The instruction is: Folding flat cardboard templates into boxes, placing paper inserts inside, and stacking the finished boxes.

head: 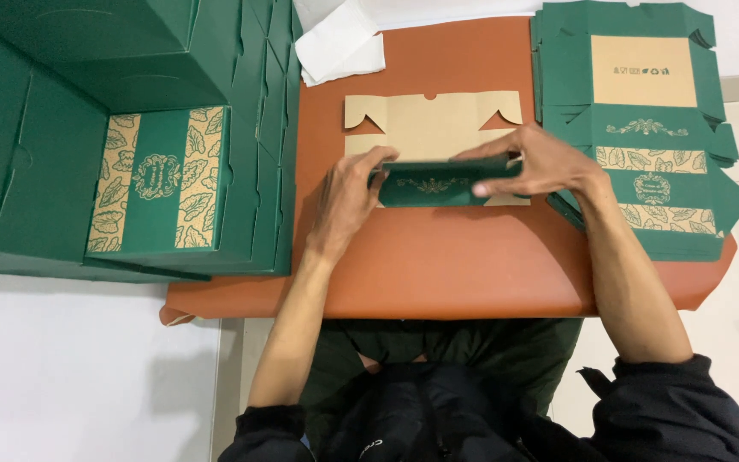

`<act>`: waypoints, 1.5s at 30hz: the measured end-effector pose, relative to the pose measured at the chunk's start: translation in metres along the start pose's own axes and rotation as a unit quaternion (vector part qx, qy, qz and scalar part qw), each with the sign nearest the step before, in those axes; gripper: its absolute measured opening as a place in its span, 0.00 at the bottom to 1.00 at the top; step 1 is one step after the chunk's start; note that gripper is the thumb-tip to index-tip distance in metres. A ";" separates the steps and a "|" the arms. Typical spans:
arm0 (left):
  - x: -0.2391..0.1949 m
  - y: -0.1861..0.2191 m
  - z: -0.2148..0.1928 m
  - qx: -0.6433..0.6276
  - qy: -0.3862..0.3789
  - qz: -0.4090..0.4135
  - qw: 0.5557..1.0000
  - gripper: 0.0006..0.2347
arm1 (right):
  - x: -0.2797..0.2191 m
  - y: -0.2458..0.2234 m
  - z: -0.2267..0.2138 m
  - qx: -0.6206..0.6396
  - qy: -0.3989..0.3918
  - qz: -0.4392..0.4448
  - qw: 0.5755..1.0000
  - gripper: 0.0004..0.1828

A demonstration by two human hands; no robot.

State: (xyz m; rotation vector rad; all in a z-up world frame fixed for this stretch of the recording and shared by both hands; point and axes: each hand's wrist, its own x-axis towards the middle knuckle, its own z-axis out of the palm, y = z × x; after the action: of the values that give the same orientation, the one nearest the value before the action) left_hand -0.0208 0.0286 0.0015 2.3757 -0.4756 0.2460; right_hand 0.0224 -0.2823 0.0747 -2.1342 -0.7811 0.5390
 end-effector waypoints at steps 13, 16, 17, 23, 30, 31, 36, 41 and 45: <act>-0.019 0.021 -0.022 0.046 -0.229 -0.010 0.972 0.36 | 0.001 0.004 0.006 -0.067 -0.038 -0.019 0.997 0.55; -0.017 0.013 -0.013 0.069 -0.254 0.004 0.965 0.38 | 0.006 -0.009 0.010 -0.081 -0.026 -0.011 0.996 0.62; -0.017 0.010 -0.009 0.091 -0.270 0.005 0.959 0.40 | 0.008 -0.009 0.013 -0.117 -0.021 -0.011 0.993 0.58; -0.021 0.015 0.004 0.137 -0.317 -0.010 0.938 0.47 | 0.009 0.005 0.029 -0.261 0.023 -0.017 0.965 0.42; -0.019 0.069 0.037 0.118 -0.190 -0.057 0.973 0.30 | 0.019 0.049 0.046 -0.276 0.126 -0.083 0.949 0.35; -0.022 0.070 0.043 0.117 -0.192 -0.058 0.973 0.30 | 0.020 0.046 0.049 -0.275 0.125 -0.082 0.950 0.35; -0.029 0.075 0.063 0.245 -0.209 -0.071 0.944 0.35 | 0.025 0.028 0.061 -0.367 0.182 -0.122 0.904 0.24; -0.033 0.073 0.062 0.220 -0.172 -0.055 0.959 0.33 | 0.031 0.051 0.064 -0.333 0.224 -0.140 0.905 0.20; -0.033 0.069 0.063 0.199 -0.178 -0.055 0.962 0.33 | 0.029 0.028 0.061 -0.255 0.212 -0.172 0.928 0.17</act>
State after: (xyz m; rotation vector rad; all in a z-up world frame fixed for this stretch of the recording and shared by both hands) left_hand -0.0762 -0.0527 -0.0139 2.8482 -0.4920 -0.1569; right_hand 0.0169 -0.2441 0.0122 -2.3731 -1.0910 -0.3463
